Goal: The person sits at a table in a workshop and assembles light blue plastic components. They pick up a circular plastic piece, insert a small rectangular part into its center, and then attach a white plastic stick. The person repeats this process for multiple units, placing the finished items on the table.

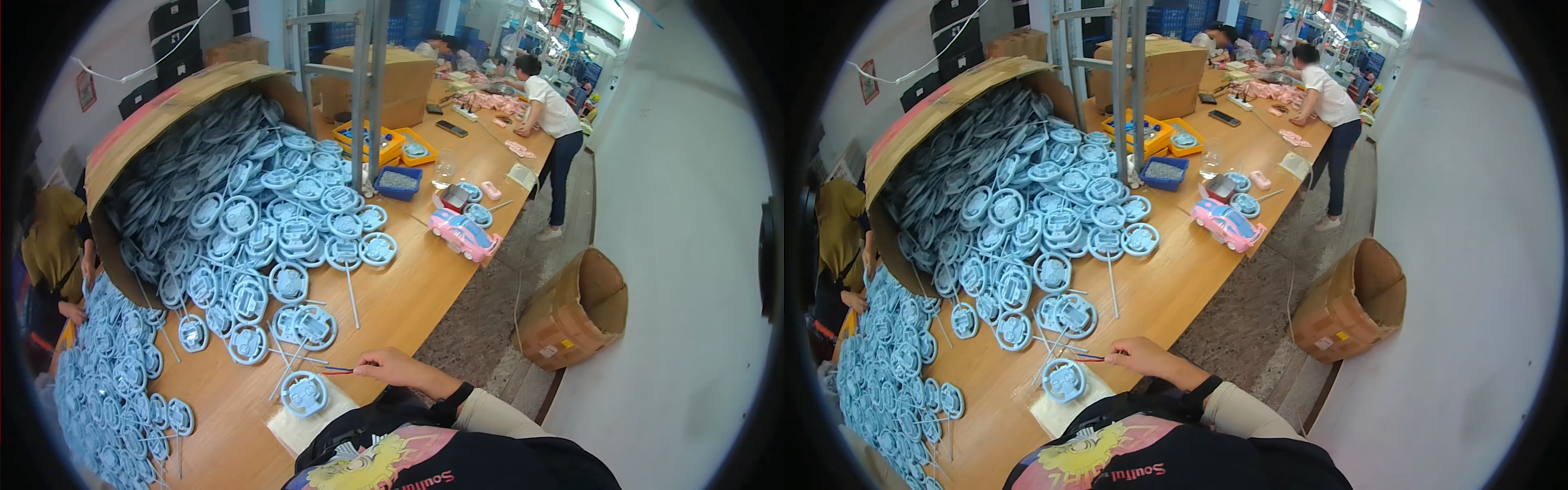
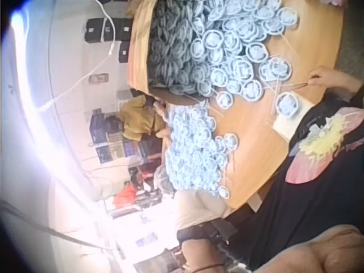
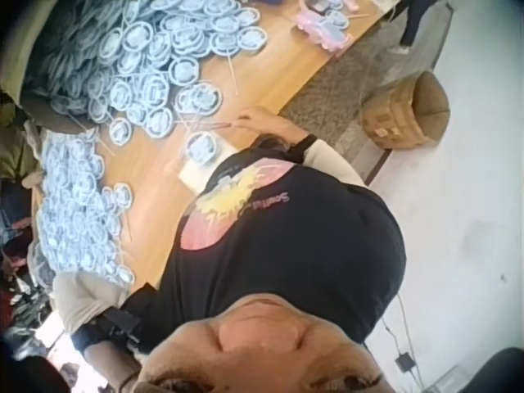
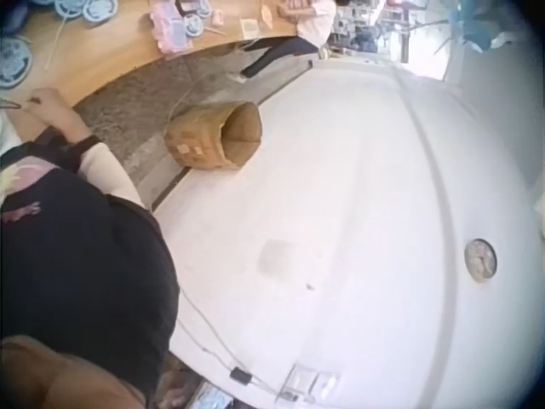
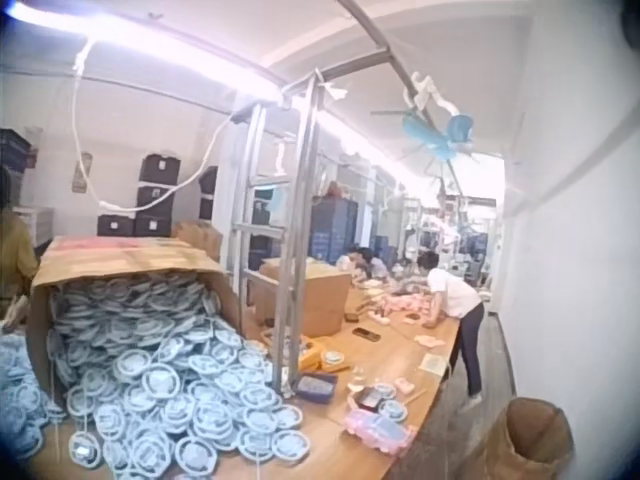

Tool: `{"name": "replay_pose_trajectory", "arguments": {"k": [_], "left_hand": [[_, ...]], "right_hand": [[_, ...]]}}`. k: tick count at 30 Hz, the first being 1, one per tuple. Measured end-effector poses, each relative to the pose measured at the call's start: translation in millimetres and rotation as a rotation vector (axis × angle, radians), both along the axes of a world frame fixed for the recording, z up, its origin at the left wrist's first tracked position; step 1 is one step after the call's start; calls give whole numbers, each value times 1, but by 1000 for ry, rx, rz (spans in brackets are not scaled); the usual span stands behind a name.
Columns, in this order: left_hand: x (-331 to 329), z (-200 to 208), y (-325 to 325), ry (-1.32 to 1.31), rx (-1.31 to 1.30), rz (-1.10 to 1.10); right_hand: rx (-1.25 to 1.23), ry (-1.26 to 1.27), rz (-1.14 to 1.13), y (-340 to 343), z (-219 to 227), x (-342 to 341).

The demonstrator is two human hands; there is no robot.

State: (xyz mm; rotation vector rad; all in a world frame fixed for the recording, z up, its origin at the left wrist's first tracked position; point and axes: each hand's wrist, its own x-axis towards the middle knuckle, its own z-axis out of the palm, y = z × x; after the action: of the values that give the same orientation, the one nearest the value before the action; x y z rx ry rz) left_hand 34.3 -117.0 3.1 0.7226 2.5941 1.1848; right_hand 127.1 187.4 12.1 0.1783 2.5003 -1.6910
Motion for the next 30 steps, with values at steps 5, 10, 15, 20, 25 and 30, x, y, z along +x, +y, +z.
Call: {"name": "replay_pose_trajectory", "arguments": {"k": [5, 10, 15, 20, 25, 30], "left_hand": [[3, 3, -4, 2, 18, 12], [0, 12, -4, -10, 88, 65], [-19, 84, -14, 92, 337, 173], [-24, 184, -22, 338, 557, 211], [-15, 184, -9, 173, 53, 84], [-12, -2, 14, 202, -324, -508]], "right_hand": [[-5, -30, 22, 0, 0, -1], [-34, -47, -15, 3, -1, 7], [-47, -9, -25, 0, -6, 6], [-56, -8, -32, 2, 5, 3], [-89, 16, -3, -2, 0, -1], [-35, 18, -11, 5, 2, 3]]}}
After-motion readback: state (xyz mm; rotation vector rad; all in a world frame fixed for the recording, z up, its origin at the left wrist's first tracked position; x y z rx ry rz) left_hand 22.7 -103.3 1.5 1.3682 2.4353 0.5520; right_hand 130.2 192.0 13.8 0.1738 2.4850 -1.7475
